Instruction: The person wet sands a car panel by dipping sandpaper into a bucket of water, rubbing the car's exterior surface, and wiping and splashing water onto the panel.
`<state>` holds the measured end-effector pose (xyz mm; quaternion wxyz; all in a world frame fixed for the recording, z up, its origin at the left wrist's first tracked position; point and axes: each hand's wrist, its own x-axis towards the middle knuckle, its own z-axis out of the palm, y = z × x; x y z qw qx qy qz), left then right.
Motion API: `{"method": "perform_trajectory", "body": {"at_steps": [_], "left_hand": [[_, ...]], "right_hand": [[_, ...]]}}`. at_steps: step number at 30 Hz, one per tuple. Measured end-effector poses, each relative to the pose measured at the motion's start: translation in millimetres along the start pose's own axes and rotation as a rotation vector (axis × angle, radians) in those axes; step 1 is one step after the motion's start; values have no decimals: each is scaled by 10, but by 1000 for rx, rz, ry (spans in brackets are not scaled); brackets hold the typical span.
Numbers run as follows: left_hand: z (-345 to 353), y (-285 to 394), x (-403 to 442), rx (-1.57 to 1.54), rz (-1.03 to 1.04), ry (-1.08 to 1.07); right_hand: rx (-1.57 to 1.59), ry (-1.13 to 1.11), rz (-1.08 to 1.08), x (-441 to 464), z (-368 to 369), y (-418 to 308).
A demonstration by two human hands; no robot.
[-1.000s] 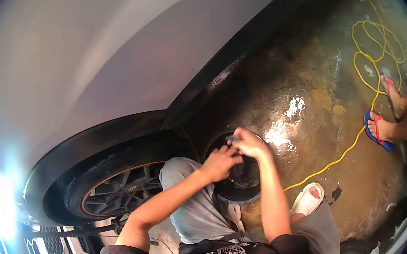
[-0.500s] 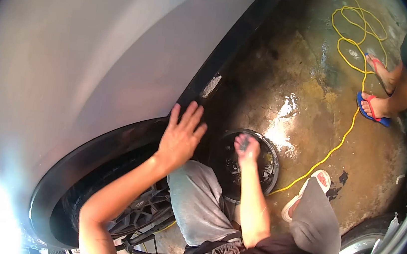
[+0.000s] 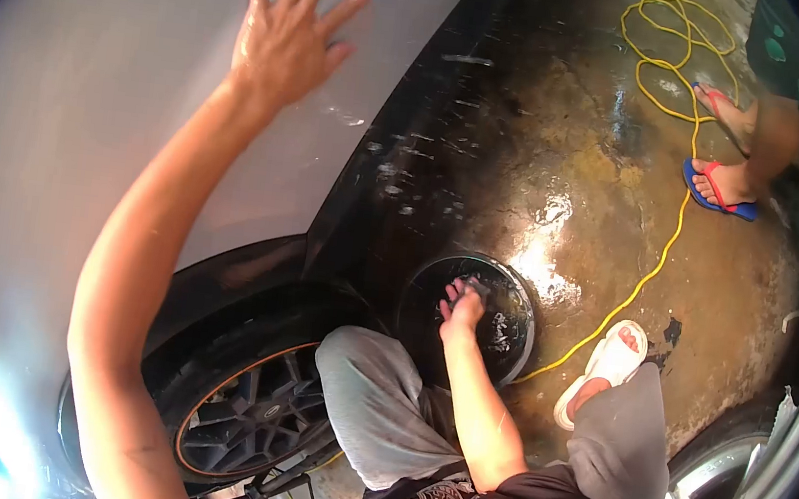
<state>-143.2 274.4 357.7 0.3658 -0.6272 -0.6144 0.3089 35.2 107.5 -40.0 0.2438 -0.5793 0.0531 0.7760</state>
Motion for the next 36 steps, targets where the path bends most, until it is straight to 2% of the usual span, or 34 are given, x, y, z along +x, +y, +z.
{"method": "perform_trajectory", "body": {"at_steps": [1,2,3,4,5,6,8,9,13,14,15,16,18,21,24,26,27,29,30,31,32,33,35,36], "left_hand": [[3,-29,-23,22,-4,37],[-16,-62,-39,48,-6,77],[-54,20,-173,78,48,-3],[-59,168,-417,107,103,-81],[73,304,-673,102,190,-152],[199,434,-898,97,273,-216],[210,648,-1239,204,391,-294],[200,659,-1228,206,384,-281],[184,689,-1131,144,335,-267],[190,692,-1052,114,331,-266],[195,691,-919,112,339,-262],[203,679,-757,131,325,-304],[232,580,-403,161,316,-344],[203,354,242,178,154,-94],[54,-154,922,147,-85,51],[-64,-597,1208,317,-65,110],[-259,-615,1250,319,-51,105],[-618,-532,1225,48,-98,-96],[-477,-608,1225,50,-85,-100],[-235,-764,1168,128,21,57],[-29,-814,1158,199,124,223],[-24,-770,1163,204,132,229],[-80,-625,1045,11,254,125],[-142,-595,1051,13,264,125]], "right_hand": [[-7,47,37,335,-181,146],[-12,176,-55,658,-365,325],[-69,256,-84,1217,-665,558],[6,385,-115,1248,-800,531],[-114,468,-101,1209,-837,404],[-55,493,61,1279,-840,334],[42,207,5,1254,-634,303],[91,19,4,1020,-428,167],[80,-806,-203,-1221,819,-818],[49,-935,-265,-1451,1054,-977],[52,-991,-270,-1504,1264,-1059],[24,-1014,-363,-1536,1464,-1181],[-25,-913,-442,-1432,1772,-1411],[-73,-739,-547,-1154,1831,-1638],[-182,-715,-458,-891,1689,-1749],[-270,-688,-512,-635,1662,-1801],[-280,-644,-555,-559,1674,-1832],[-350,-637,-634,-551,1749,-2014],[-344,-646,-670,-509,1818,-2078],[-336,-642,-664,-441,1926,-2118],[-368,-620,-840,-342,2060,-2143],[-395,-600,-1015,-328,2161,-2188],[-326,-546,-955,-550,2221,-2405],[-263,-499,-898,-703,2240,-2541]]}}
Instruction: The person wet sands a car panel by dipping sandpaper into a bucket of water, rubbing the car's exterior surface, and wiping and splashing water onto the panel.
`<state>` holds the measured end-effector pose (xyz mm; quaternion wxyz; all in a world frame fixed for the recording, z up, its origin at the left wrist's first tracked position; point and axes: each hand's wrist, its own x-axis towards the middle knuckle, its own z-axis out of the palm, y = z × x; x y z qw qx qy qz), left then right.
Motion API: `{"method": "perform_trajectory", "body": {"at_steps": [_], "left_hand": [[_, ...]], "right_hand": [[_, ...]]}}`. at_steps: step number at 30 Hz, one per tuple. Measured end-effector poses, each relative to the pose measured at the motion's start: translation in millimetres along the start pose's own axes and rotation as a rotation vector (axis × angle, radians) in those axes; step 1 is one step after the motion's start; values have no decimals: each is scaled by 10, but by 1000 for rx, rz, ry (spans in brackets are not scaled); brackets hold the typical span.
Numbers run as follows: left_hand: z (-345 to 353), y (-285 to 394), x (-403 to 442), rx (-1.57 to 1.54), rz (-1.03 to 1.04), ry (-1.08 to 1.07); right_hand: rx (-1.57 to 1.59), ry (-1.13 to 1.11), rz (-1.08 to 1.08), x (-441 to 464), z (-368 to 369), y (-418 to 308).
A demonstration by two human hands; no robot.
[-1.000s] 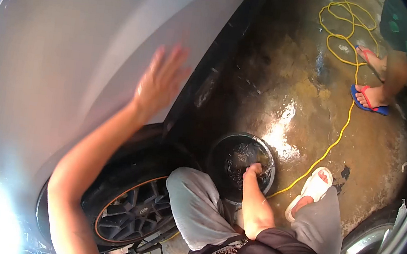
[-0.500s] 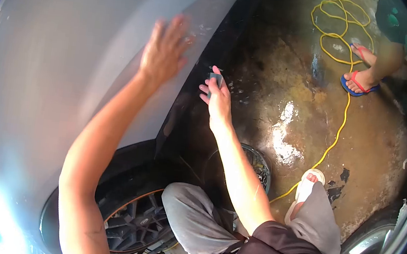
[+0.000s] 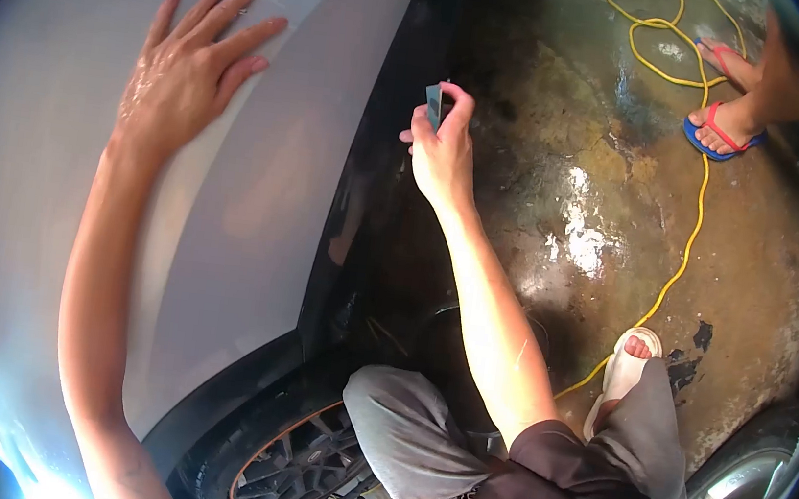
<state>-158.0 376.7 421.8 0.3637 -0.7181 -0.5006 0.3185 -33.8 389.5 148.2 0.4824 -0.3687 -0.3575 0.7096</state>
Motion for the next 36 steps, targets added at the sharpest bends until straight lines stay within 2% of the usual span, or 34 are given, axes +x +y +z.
{"method": "perform_trajectory", "body": {"at_steps": [1,2,5,6,10,12,13,14,16,18,23,25,28,30,32,36], "left_hand": [[-78,6,24,-11,0,6],[-140,2,42,-22,-1,9],[109,64,27,-68,-28,23],[59,68,18,-63,-21,12],[118,149,63,-135,6,93],[82,237,72,-184,28,123],[53,306,65,-372,78,43],[16,359,73,-558,127,-40],[7,357,81,-608,110,-1],[19,276,93,-702,115,-120],[-49,343,67,-750,118,-136],[-43,359,59,-755,109,-148],[-20,391,45,-747,121,-152],[32,385,41,-726,145,-93],[38,403,45,-720,125,-78],[51,408,51,-727,84,-21]], "right_hand": [[151,49,55,-10,15,-147],[160,52,63,18,39,-92],[-103,89,-82,203,158,292],[-83,128,-167,165,223,290],[138,121,-167,42,503,226],[409,54,-74,-85,586,100],[470,22,-155,-160,607,35],[526,-60,-161,-265,577,-45],[690,-237,-74,-395,542,-171],[737,-310,-28,-443,489,-210],[803,-481,62,-457,334,-211],[771,-661,106,-430,271,-169],[680,-742,118,-331,183,-180],[618,-703,56,-337,226,-219],[542,-568,-10,-368,289,-242],[510,-447,44,-437,352,-319]]}}
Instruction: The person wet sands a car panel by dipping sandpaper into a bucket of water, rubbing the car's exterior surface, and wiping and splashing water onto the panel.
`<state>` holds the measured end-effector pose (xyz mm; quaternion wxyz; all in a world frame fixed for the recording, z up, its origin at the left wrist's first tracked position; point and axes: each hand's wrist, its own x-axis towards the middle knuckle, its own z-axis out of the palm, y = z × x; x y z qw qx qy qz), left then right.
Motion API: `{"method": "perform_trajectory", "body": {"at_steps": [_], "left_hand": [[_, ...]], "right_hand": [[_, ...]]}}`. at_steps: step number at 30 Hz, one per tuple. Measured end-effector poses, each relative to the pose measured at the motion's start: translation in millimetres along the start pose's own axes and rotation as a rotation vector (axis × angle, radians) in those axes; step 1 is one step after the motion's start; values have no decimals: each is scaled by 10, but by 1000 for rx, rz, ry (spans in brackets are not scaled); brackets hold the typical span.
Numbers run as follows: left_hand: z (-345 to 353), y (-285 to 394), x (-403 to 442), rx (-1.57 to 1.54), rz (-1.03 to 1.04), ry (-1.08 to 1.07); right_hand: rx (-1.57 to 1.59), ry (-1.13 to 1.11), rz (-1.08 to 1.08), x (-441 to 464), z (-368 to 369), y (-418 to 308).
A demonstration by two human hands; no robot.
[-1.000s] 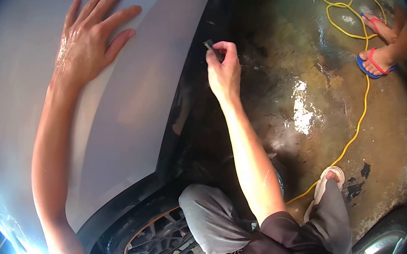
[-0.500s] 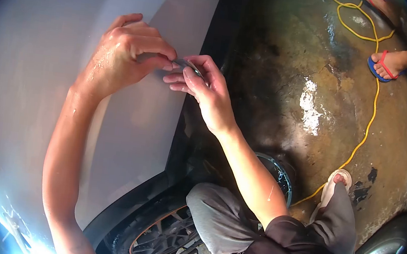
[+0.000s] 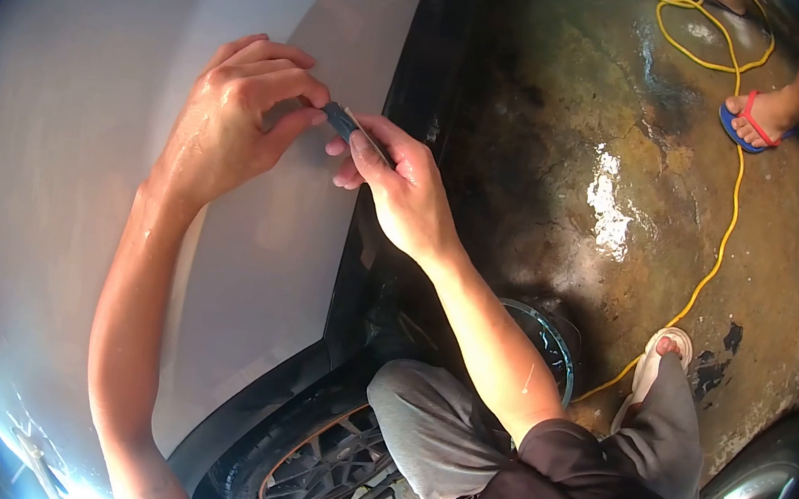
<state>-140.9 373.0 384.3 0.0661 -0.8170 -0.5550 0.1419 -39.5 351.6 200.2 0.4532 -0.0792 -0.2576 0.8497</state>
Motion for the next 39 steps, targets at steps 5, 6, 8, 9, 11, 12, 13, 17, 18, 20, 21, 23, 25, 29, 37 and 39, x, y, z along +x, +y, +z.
{"method": "perform_trajectory", "body": {"at_steps": [5,6,8,9,11,12,13,17,18,20,21,23,25,29,37,39], "left_hand": [[19,-1,-1,-35,-78,32],[15,10,0,-40,-100,38],[12,17,5,1,-44,43],[12,24,11,41,11,48],[28,37,52,-33,-47,110],[36,40,65,-108,-106,172],[39,41,66,-107,-106,174],[62,34,74,-93,-119,160],[64,30,72,-78,-108,155],[73,25,62,-76,-116,156],[70,24,73,-75,-123,153],[71,34,90,-72,-115,152],[83,35,94,-73,-112,153],[80,42,88,-91,-121,142],[110,26,71,-88,-140,146],[102,-52,70,-61,-52,128]], "right_hand": [[-66,34,-65,-15,16,-28],[-66,34,-66,-16,-2,-30],[-230,5,-72,-1,-61,-16],[-229,5,-73,39,-86,49],[-269,245,-163,185,-173,225],[-259,350,-137,276,-227,230],[-347,440,-143,388,-292,264],[-659,621,-312,790,-328,487],[-803,638,-310,802,-269,499],[-854,617,-312,764,-216,512],[-851,624,-314,736,-201,542],[-954,615,-335,676,-188,615],[-963,621,-365,689,-198,694],[-961,668,-378,955,-316,664],[-959,682,-381,907,-336,779],[-998,692,-349,1100,-395,640]]}}
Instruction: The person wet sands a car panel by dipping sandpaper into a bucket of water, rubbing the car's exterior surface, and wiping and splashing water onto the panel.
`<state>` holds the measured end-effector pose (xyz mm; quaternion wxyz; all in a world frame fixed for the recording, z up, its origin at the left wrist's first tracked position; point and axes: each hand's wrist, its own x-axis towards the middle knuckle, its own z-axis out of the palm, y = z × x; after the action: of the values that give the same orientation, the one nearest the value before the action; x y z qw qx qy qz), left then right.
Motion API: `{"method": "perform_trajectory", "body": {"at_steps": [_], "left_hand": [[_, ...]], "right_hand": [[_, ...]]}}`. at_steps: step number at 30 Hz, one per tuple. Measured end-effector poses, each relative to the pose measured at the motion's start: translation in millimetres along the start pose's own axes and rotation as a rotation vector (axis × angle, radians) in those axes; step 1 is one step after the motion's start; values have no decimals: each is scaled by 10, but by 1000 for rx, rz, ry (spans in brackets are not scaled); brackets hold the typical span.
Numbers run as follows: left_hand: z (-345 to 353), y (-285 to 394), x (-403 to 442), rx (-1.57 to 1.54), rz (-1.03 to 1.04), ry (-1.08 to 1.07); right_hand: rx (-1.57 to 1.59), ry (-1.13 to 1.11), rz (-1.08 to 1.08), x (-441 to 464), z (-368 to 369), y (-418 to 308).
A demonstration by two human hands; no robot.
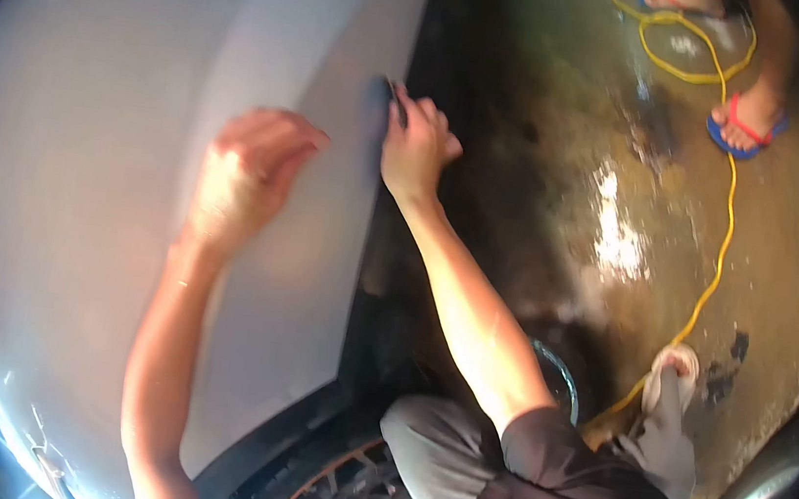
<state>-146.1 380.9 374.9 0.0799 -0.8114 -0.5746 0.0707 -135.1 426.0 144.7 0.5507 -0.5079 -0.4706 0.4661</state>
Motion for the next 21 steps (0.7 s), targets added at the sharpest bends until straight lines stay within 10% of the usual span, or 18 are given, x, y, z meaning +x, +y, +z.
{"method": "perform_trajectory", "body": {"at_steps": [21], "left_hand": [[-79,47,-44,-14,-33,21]], "right_hand": [[111,-52,-2,151,-49,-52]]}}
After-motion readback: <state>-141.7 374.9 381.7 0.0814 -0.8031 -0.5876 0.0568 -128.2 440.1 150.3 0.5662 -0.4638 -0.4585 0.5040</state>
